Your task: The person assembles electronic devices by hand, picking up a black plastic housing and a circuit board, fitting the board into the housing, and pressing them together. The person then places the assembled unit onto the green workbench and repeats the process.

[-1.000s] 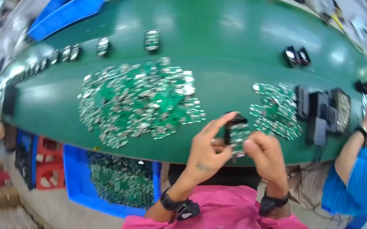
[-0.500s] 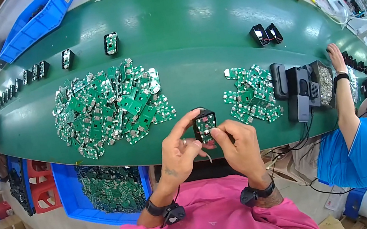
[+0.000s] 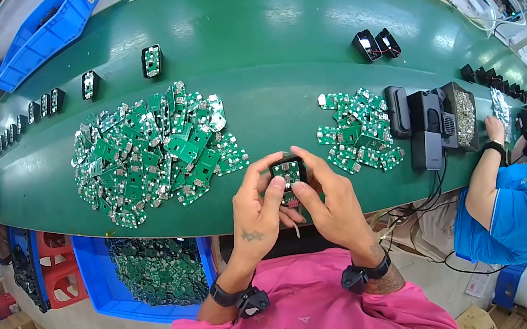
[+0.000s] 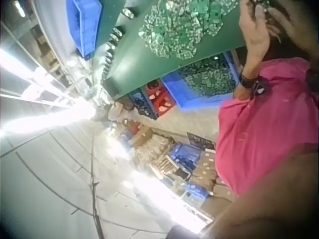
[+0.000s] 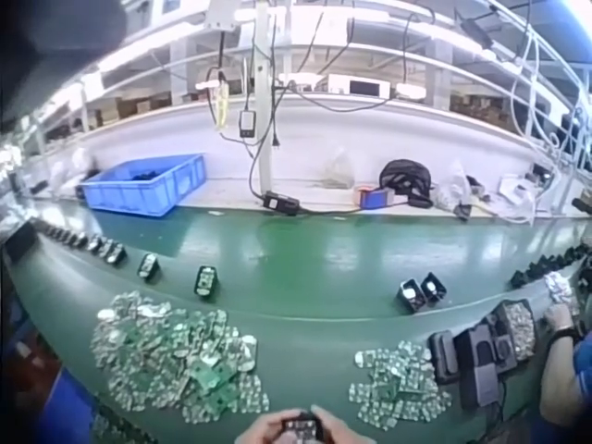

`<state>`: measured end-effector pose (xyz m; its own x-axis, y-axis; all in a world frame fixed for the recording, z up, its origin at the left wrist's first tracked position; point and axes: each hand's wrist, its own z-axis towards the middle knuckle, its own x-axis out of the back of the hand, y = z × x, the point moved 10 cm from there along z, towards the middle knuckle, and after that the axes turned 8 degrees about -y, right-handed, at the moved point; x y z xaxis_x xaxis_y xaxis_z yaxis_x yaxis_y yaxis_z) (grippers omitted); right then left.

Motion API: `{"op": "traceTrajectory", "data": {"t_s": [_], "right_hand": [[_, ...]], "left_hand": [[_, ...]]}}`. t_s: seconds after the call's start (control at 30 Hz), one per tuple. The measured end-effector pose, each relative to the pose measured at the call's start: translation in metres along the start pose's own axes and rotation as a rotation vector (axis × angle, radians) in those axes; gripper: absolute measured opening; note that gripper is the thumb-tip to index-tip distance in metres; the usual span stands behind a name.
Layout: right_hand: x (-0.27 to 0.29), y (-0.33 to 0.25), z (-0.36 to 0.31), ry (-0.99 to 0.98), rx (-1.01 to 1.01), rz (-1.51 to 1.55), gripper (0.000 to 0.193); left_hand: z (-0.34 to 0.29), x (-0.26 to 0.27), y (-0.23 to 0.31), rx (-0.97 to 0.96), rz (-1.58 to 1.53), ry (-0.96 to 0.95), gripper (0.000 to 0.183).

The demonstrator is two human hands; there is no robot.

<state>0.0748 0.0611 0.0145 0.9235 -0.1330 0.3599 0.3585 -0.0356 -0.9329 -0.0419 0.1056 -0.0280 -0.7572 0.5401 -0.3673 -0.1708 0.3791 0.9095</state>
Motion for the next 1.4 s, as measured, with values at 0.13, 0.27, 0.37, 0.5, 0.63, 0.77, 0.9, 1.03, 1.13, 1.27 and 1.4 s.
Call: {"op": "traceTrajectory", "data": {"t_s": [0.13, 0.27, 0.37, 0.5, 0.63, 0.77, 0.9, 1.03, 1.13, 1.27, 1.4], "right_hand": [[-0.001, 0.006, -0.001, -0.024, -0.033, -0.026, 0.045], [0.0, -0.001, 0.0, -0.025, 0.012, -0.108, 0.045], [-0.001, 0.002, -0.001, -0.043, -0.013, -0.052, 0.046], [-0.002, 0.002, -0.001, -0.061, -0.005, -0.13, 0.048], [-0.002, 0.004, -0.001, -0.053, 0.013, -0.094, 0.048], [-0.003, 0.006, 0.0, -0.052, -0.032, -0.092, 0.047], [-0.001, 0.007, -0.001, -0.028, -0.075, -0.045, 0.046], [-0.005, 0.009, 0.002, -0.005, -0.088, 0.074, 0.043], [-0.005, 0.01, 0.002, -0.001, -0.032, 0.093, 0.043], [-0.006, 0.013, 0.003, 0.017, 0.092, 0.171, 0.041], [-0.018, 0.029, 0.018, -0.008, -0.003, 0.324, 0.04]], "left_hand": [[0.003, 0.0, 0.004, -0.027, 0.075, 0.0, 0.037], [0.003, 0.004, 0.0, -0.003, 0.072, 0.016, 0.036], [0.004, 0.004, 0.002, 0.016, 0.121, 0.017, 0.035], [0.006, 0.005, -0.002, 0.024, 0.145, -0.001, 0.035], [0.006, 0.003, -0.003, 0.03, 0.095, -0.037, 0.037], [0.006, 0.0, -0.004, 0.022, 0.137, -0.041, 0.037], [0.006, 0.0, -0.003, 0.005, 0.157, -0.046, 0.037], [0.006, -0.001, -0.001, -0.042, 0.169, -0.019, 0.037], [0.004, -0.003, 0.005, -0.089, 0.205, 0.009, 0.034], [-0.004, -0.007, 0.022, -0.302, 0.322, 0.068, 0.031], [0.006, 0.006, 0.026, -0.322, 0.41, 0.159, 0.031]]}}
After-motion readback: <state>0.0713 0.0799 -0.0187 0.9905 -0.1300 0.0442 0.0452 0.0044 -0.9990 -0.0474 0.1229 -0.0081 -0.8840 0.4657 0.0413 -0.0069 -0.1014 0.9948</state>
